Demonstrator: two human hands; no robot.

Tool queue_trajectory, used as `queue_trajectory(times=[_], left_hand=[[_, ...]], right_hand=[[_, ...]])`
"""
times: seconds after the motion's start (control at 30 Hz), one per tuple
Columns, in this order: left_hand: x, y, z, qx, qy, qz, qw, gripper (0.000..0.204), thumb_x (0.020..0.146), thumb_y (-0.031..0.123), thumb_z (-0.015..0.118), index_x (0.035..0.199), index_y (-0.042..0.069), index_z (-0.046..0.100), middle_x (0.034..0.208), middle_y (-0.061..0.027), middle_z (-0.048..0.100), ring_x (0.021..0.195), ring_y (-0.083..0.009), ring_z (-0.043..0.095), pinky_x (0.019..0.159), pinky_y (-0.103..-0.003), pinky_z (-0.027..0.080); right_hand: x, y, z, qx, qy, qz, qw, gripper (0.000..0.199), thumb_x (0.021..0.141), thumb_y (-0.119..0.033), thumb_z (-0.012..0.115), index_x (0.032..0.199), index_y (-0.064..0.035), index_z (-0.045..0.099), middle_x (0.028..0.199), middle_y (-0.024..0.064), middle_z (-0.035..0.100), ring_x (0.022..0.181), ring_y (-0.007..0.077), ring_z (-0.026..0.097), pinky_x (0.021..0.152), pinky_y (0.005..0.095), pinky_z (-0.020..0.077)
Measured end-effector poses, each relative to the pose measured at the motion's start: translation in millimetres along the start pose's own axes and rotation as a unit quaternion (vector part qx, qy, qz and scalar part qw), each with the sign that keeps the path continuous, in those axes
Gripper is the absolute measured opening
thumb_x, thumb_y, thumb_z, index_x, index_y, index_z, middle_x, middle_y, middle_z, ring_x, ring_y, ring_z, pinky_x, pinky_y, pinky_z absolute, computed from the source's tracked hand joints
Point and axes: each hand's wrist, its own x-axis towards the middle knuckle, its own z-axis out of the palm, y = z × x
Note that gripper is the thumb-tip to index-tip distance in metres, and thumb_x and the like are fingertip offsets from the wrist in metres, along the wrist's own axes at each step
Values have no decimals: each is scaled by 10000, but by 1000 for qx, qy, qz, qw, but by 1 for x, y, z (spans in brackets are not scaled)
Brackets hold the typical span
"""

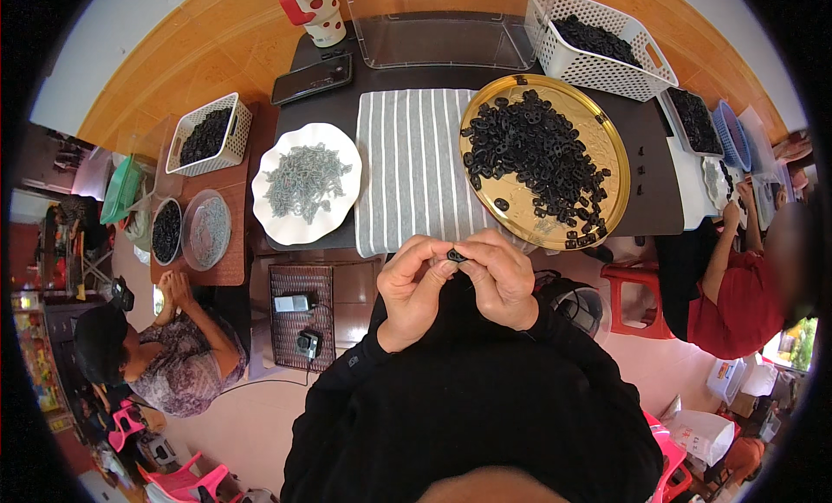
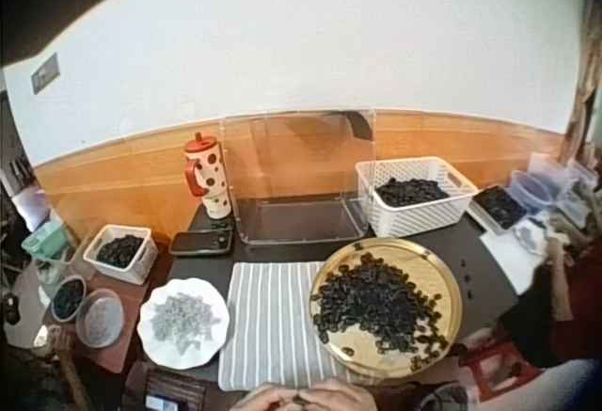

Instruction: The person assembles plastic cord locks by joining small black components together by hand, repeatedly taking pieces from a tray and the tabletop. The person then picks up a piece of black fabric and lifts it.

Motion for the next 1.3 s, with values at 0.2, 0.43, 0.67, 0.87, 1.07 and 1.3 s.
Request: queue_trajectory(times=[0.2, 0.43, 0.67, 0.87, 1.07, 1.3], left_hand=[[7, -1, 3, -35, -1, -13, 999, 259, 859, -97, 624, 1111, -42, 644, 898, -41, 577, 764, -82, 543, 673, -203, 455], [7, -1, -11, -11, -52, -67, 996, 321, 862, -85, 632, 1177, -25, 638, 916, -38, 582, 810, -87, 548, 735, -213, 456], [7, -6, -16, -43, -41, -92, 994, 324, 872, -67, 638, 1190, -6, 641, 910, -34, 591, 818, -89, 566, 745, -211, 464], [7, -11, -17, -31, -33, -115, 992, 279, 875, -55, 639, 1149, -11, 658, 878, -25, 598, 787, -88, 562, 727, -212, 461], [12, -16, -21, -21, -49, -137, 989, 255, 869, -53, 651, 1121, -19, 668, 877, -14, 581, 794, -74, 544, 723, -202, 444], [17, -16, 1, 0, -85, -162, 983, 238, 875, -41, 653, 1111, -16, 672, 875, -16, 582, 789, -69, 537, 721, -197, 438]], right_hand=[[3, 1, 0, 30, 22, 41, 998, 243, 821, 89, 640, 1059, 41, 627, 880, 132, 614, 705, 209, 612, 609, 279, 482], [8, 3, -36, 200, -91, 296, 930, 230, 835, 44, 651, 1062, 11, 635, 853, 12, 610, 739, 61, 548, 678, 213, 442], [162, 34, -165, 199, 197, 263, 923, 225, 931, -58, 579, 1116, 71, 571, 957, 109, 660, 776, 128, 620, 744, 230, 528], [126, 63, -183, 25, 34, 351, 935, 252, 892, -73, 637, 1108, 53, 611, 943, 87, 677, 781, 107, 625, 697, 244, 509], [37, 54, -128, -135, -120, 238, 954, 109, 829, 4, 640, 938, 15, 639, 779, 41, 586, 709, 139, 592, 614, 262, 468], [32, 45, -74, -330, -196, 69, 921, 101, 786, -52, 608, 866, 7, 626, 806, 154, 537, 767, 333, 573, 676, 404, 488]])
